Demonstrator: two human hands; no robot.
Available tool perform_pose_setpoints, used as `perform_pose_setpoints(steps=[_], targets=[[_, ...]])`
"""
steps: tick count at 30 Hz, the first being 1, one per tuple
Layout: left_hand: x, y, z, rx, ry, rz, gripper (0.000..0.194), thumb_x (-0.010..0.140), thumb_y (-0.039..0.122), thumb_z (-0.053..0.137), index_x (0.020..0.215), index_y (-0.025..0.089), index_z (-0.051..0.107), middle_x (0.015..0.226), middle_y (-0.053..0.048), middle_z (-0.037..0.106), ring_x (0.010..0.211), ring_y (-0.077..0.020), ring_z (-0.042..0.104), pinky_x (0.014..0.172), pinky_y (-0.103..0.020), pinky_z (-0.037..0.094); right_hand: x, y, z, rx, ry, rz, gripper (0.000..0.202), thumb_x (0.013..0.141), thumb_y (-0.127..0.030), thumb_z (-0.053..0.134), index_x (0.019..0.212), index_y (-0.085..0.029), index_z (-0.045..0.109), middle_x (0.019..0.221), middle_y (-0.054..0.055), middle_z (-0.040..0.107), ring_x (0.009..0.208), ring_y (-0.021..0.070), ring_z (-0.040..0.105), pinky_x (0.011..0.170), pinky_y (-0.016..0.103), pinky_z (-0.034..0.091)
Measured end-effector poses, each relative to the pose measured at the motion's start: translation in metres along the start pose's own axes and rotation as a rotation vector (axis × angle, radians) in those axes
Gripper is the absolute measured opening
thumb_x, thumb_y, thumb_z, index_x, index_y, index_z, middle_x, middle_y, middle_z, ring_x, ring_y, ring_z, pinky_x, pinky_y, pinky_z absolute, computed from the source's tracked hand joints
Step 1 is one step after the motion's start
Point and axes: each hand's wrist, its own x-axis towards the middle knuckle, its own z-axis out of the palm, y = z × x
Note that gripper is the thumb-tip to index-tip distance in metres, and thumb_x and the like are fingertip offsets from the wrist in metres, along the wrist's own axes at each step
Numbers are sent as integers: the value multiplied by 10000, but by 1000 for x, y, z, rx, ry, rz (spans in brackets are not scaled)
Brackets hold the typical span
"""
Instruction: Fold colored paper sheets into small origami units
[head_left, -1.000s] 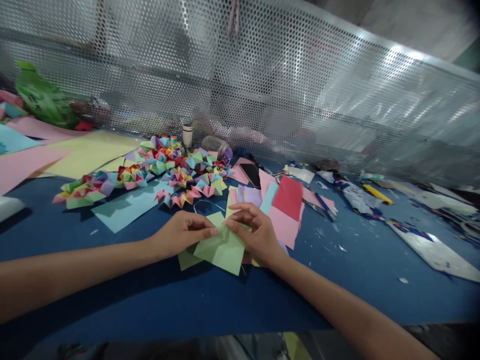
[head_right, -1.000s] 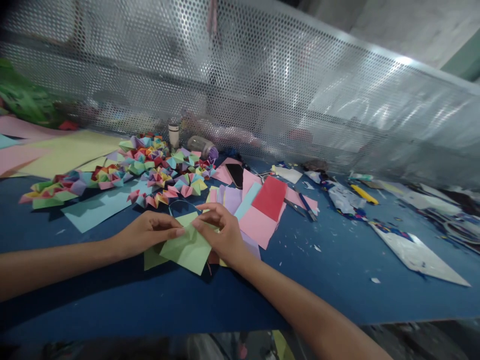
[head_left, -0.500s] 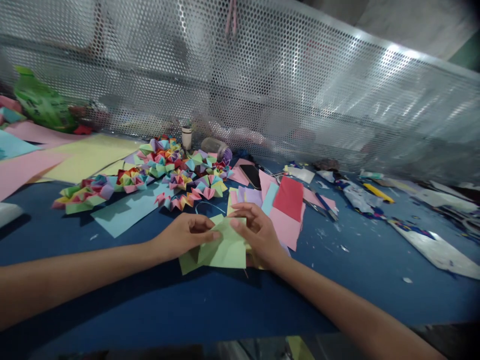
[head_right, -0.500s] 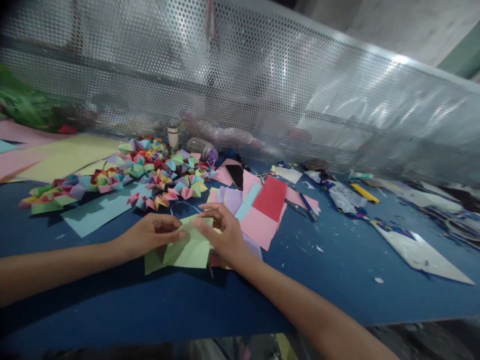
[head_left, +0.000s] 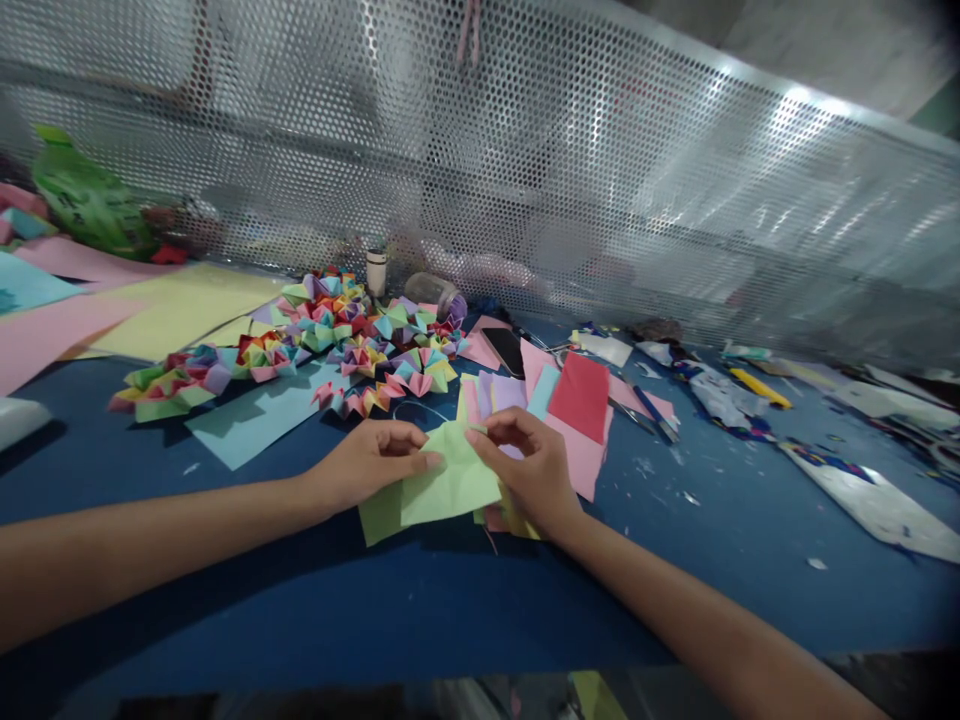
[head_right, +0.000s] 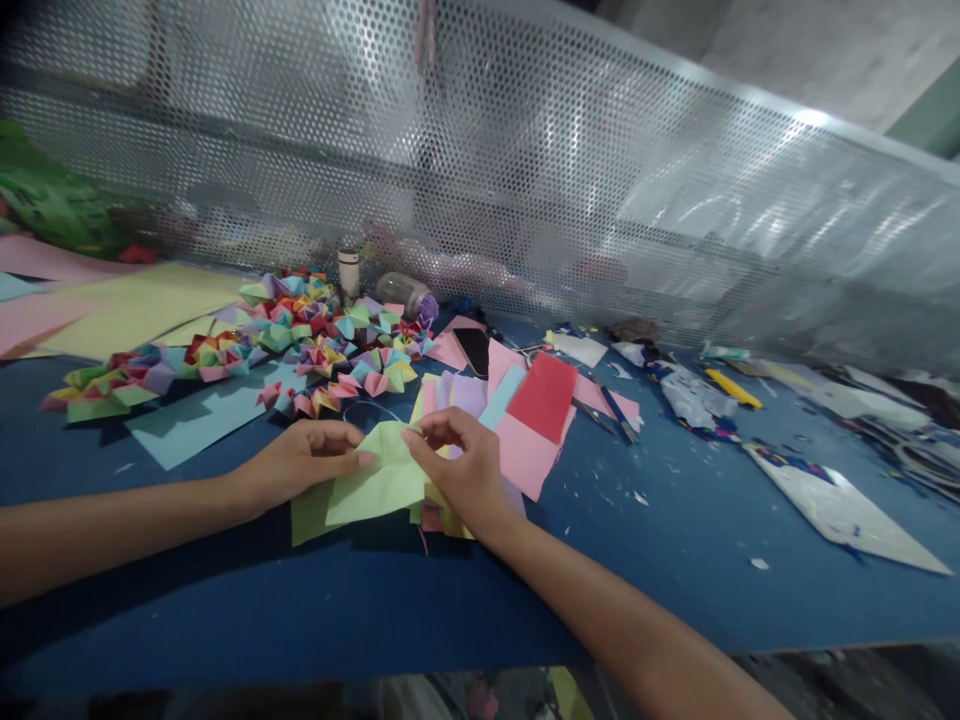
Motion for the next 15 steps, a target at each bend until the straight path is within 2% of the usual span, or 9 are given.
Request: perform_pose_setpoints(steps=[5,8,10,13,15], targets=[[2,-1,-1,15,10,39,266,685,376,702,731,145,579,612,36,580,536,-82,504,492,-180,342,1,-8,-4,-93,-25,-313,16,768,-204,634,771,-218,642,782,37,667,752,164,624,706,324,517],[2,0,0,-24,11,24,272,684,376,704,719,141,571,618,34,588,535,-79,505,499,-178,358,2,-10,-5,-69,-99,-382,36,760,-193,648,789,-209,663,841,58,676,792,172,638,735,329,520],[2,0,1,-67,-11,1,272,685,373,706,735,139,575,655,20,616,559,-84,528,520,-181,383,3,-10,-4,-32,-121,-316,56,783,-207,623,738,-203,654,823,56,665,774,163,635,724,319,520],[2,-2,0,-84,-38,7,255,690,352,706,748,140,577,677,10,633,576,-93,546,529,-186,396,4,-5,-1,108,-140,-66,70,776,-257,638,759,-202,598,774,22,632,709,138,618,665,290,523],[2,-4,0,-66,-37,31,239,692,336,704,734,142,570,661,15,625,571,-93,543,526,-187,394,4,-1,1,237,-180,96,203,725,-299,692,835,-205,550,806,12,628,709,128,616,646,272,525]])
